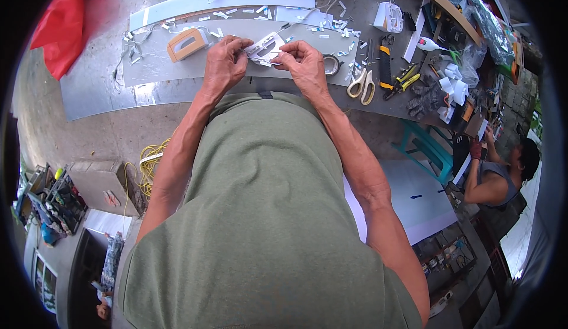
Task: The recorder is attaching LED strips and wiring to acrylic sign letters on a workshop table.
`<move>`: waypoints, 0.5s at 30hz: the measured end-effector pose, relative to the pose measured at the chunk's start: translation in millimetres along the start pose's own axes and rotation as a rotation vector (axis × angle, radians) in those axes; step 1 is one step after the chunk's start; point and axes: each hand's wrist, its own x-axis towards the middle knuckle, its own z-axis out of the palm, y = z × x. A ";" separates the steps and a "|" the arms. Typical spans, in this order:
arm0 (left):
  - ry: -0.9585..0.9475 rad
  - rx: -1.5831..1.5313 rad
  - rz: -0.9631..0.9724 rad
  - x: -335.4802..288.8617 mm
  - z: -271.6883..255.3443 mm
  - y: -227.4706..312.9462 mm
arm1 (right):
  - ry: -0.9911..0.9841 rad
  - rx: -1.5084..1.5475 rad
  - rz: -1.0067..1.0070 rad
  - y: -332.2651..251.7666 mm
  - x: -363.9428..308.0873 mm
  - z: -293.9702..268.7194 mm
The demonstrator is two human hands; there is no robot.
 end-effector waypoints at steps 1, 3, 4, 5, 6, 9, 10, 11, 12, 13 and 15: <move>0.000 0.000 0.000 -1.3 -1.3 0.4 | 0.009 0.032 0.009 -0.8 0.6 0.1; 0.002 -0.018 0.109 -6.1 -4.7 0.9 | -0.002 0.080 0.049 -7.3 0.1 1.2; 0.001 -0.018 0.109 -8.2 -5.2 1.8 | -0.013 0.128 0.089 -9.2 -0.2 1.3; 0.003 0.059 0.176 -10.1 -6.9 3.7 | -0.014 0.129 0.089 -8.7 -0.3 1.3; 0.006 0.135 0.243 -11.2 -8.2 4.8 | -0.009 0.123 0.098 -7.9 0.3 0.9; 0.008 0.260 0.213 -13.1 -9.8 1.8 | -0.017 0.086 0.079 -3.0 3.5 -2.0; 0.008 0.261 0.213 -13.8 -11.5 0.4 | -0.029 0.056 0.053 -1.0 4.4 -2.9; 0.019 0.302 0.270 -12.3 -14.7 2.0 | -0.026 0.057 0.052 0.5 5.1 -3.9; 0.030 0.342 0.326 -11.2 -18.1 3.8 | -0.018 0.066 0.050 1.9 5.6 -4.9; 0.028 0.341 0.328 -11.3 -21.9 5.7 | -0.010 0.075 0.048 3.2 6.4 -6.1; -0.146 0.258 0.303 -14.4 -30.9 13.4 | -0.004 0.085 0.063 4.0 7.9 -8.1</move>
